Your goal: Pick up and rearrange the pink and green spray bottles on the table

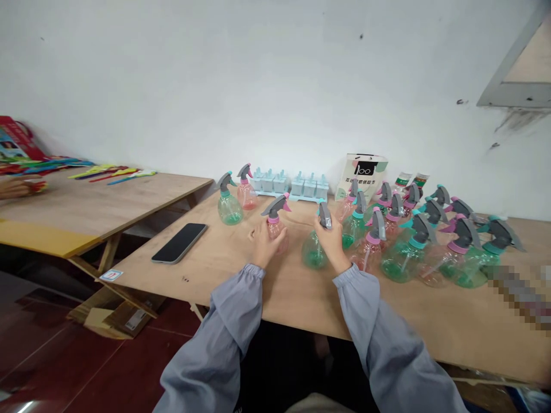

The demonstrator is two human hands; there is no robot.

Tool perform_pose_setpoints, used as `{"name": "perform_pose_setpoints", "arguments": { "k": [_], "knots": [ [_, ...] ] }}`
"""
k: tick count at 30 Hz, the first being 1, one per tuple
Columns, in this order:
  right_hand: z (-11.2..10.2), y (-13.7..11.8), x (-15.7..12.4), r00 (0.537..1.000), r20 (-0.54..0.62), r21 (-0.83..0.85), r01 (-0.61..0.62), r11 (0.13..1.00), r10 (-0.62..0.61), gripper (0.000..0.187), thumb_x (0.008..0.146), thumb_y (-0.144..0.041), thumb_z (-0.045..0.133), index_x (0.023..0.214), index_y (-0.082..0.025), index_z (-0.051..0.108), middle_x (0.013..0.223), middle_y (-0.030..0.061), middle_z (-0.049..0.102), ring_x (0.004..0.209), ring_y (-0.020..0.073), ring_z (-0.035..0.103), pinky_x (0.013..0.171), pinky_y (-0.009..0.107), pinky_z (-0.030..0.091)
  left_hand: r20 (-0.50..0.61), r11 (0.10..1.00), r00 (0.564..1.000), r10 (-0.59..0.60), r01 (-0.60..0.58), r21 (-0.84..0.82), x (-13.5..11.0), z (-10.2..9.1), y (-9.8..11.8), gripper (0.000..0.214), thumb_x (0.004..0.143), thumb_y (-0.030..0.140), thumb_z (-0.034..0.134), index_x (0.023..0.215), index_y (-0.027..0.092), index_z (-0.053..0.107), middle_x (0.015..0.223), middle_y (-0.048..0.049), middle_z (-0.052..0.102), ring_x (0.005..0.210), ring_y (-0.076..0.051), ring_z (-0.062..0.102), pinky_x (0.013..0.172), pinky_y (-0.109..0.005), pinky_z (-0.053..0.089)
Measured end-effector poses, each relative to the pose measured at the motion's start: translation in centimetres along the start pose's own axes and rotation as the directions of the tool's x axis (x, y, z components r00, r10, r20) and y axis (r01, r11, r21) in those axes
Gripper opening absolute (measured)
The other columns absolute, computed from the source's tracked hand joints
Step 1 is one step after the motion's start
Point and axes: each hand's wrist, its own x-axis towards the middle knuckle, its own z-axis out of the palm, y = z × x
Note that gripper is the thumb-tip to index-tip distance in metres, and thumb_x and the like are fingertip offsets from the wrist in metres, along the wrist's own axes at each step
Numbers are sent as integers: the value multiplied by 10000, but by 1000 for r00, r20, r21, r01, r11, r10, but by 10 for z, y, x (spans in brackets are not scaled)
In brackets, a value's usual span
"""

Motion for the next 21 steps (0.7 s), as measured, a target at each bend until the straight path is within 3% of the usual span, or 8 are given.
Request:
{"name": "perform_pose_setpoints", "arguments": {
  "k": [4, 7, 9, 13, 17, 21],
  "knots": [
    [10, 28, -17, 997, -63, -187, 24, 982, -36, 526, 819, -496, 619, 1229, -169, 581, 1050, 116, 699, 974, 278, 657, 885, 421, 519, 0, 1000, 1000, -16, 16, 1, 0, 1, 1, 532, 834, 412, 689, 1292, 204, 514, 1282, -148, 660, 1274, -336, 558, 1084, -502, 329],
    [19, 48, -31, 998, -29, -313, 48, 948, -60, 774, 790, -557, 683, 1393, -133, 447, 1320, 218, 573, 1231, 337, 556, 1000, 462, 474, 7, 1000, 1000, -27, 27, 1, 0, 1, 2, 522, 839, 407, 680, 1291, 205, 514, 1280, -147, 662, 1276, -335, 557, 1090, -507, 324],
    [26, 57, -33, 999, -24, -387, 16, 922, -27, 881, 784, -579, 700, 1460, -122, 369, 1383, 249, 492, 1288, 364, 502, 1024, 486, 450, 1, 1000, 1000, -24, 24, 0, 0, 1, 2, 516, 842, 408, 675, 1291, 209, 515, 1273, -145, 664, 1273, -331, 560, 1089, -501, 333],
    [43, 65, -20, 990, -75, -488, -138, 862, 116, 949, 783, -544, 720, 1527, -133, 299, 1385, 252, 434, 1269, 401, 475, 1016, 530, 417, -20, 1000, 1000, -7, 7, -5, 0, 2, 1, 524, 831, 409, 682, 1288, 216, 516, 1267, -149, 662, 1265, -332, 570, 1076, -499, 356],
    [59, 70, 2, 953, -166, -481, -302, 823, 253, 916, 785, -449, 715, 1546, -156, 300, 1423, 246, 398, 1270, 405, 448, 1033, 531, 375, -8, 1000, 1000, -2, 2, -13, 0, 2, -1, 517, 825, 420, 687, 1270, 216, 521, 1253, -147, 666, 1251, -338, 577, 1059, -509, 365],
    [66, 78, 18, 919, -185, -467, -395, 791, 349, 865, 801, -416, 699, 1533, -151, 323, 1417, 248, 427, 1290, 401, 438, 1051, 523, 351, -1, 1000, 1000, 0, 0, -24, -1, 1, -1, 506, 825, 409, 688, 1259, 211, 519, 1245, -139, 665, 1244, -330, 578, 1052, -503, 362]
  ]
}}
